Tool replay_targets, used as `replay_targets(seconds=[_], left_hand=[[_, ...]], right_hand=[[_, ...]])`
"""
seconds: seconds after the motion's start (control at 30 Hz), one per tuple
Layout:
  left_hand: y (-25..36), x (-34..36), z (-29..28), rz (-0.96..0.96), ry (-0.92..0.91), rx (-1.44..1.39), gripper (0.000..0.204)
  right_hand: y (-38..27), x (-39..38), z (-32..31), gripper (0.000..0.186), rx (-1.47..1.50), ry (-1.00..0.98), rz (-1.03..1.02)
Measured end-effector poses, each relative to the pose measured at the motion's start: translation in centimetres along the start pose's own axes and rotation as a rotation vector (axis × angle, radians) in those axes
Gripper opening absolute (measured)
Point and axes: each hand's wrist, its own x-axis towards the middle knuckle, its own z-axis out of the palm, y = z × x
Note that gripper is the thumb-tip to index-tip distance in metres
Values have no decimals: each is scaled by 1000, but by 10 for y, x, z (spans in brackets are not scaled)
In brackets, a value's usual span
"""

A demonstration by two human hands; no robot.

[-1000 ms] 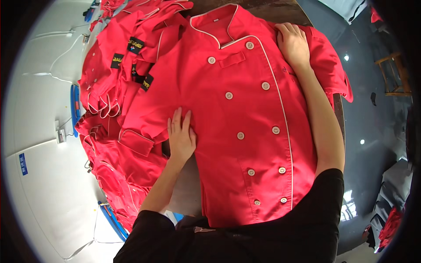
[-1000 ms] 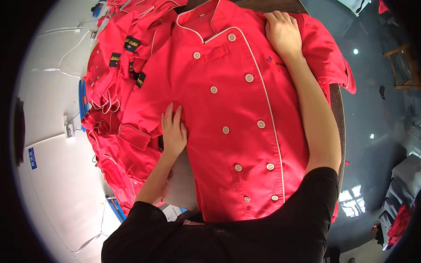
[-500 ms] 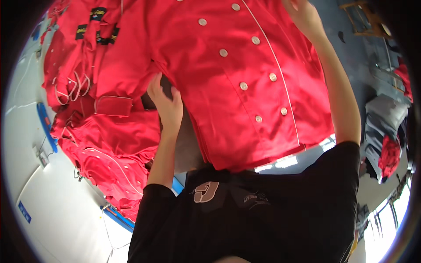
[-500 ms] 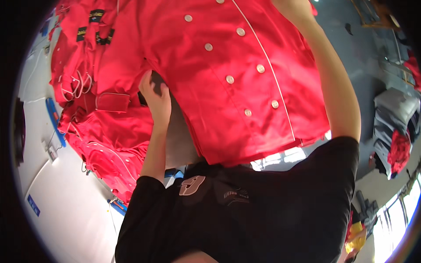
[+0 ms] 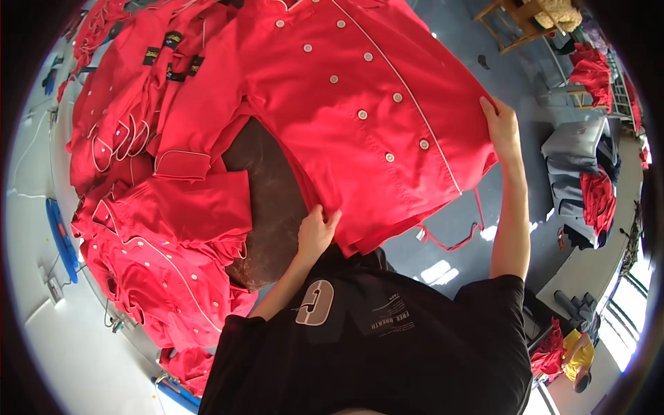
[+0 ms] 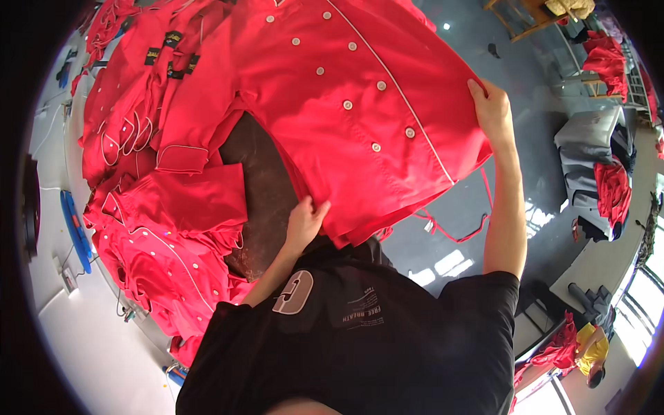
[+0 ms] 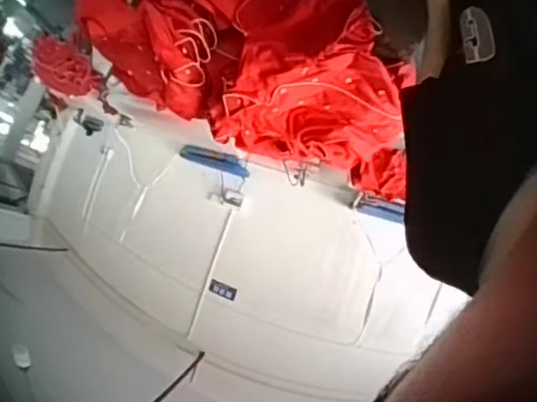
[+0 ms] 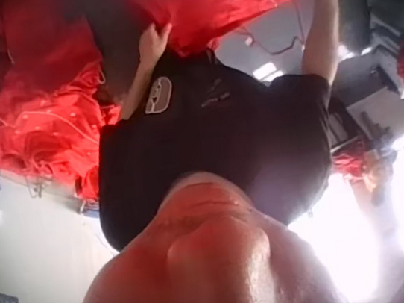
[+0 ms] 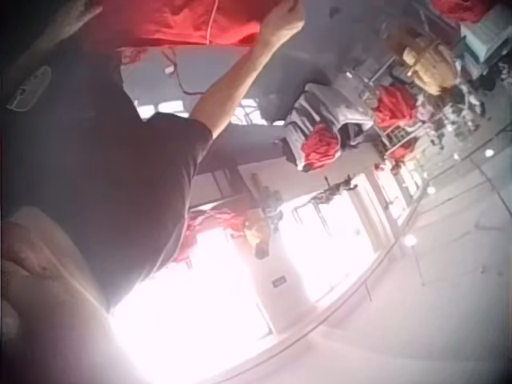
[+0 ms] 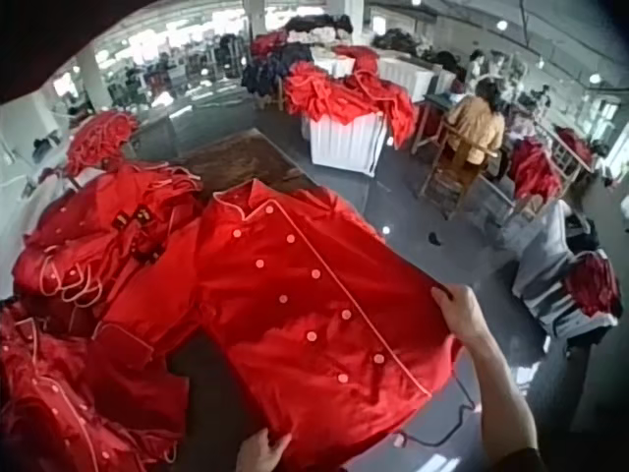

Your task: Folding and stacking red jackets on an industrial workbench.

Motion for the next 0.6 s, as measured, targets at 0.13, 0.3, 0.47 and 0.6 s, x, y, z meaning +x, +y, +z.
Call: replay_targets(seconds=[0.13, 0.3, 0.47, 0.6], left_hand=[[-15, 7, -5, 164, -305, -154, 44], [-34, -32, -52, -34, -816, -831, 38], [-22, -6, -5, 23, -310, -419, 41], [11, -9, -15, 79, -51, 144, 45]], right_hand=[[30, 0, -8, 33, -284, -43, 19], [45, -25, -21, 25, -78, -111, 3], [112, -34, 43, 28, -202, -191, -144], [98, -31, 35, 30, -96, -180, 63]])
